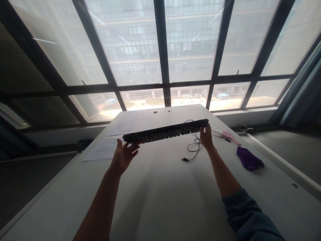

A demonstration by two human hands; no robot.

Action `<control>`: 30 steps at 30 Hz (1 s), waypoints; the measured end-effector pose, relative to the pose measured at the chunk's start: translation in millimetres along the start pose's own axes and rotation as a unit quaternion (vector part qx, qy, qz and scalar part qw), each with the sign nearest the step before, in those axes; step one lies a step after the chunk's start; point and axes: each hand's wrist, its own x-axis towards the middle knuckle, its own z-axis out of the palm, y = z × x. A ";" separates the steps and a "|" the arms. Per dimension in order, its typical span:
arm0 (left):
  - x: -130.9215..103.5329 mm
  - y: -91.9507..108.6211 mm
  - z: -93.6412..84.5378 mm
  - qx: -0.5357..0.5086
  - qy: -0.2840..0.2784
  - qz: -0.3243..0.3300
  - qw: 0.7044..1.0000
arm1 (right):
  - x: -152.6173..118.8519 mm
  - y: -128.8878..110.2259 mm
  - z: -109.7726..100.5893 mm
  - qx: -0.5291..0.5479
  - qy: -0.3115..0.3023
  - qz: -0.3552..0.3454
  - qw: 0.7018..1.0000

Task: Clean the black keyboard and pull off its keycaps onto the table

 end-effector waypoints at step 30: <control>39.0 -106.6 -36.9 0.270 -0.073 -0.079 0.957 | -6.5 54.6 -16.2 -0.257 -0.255 0.340 0.868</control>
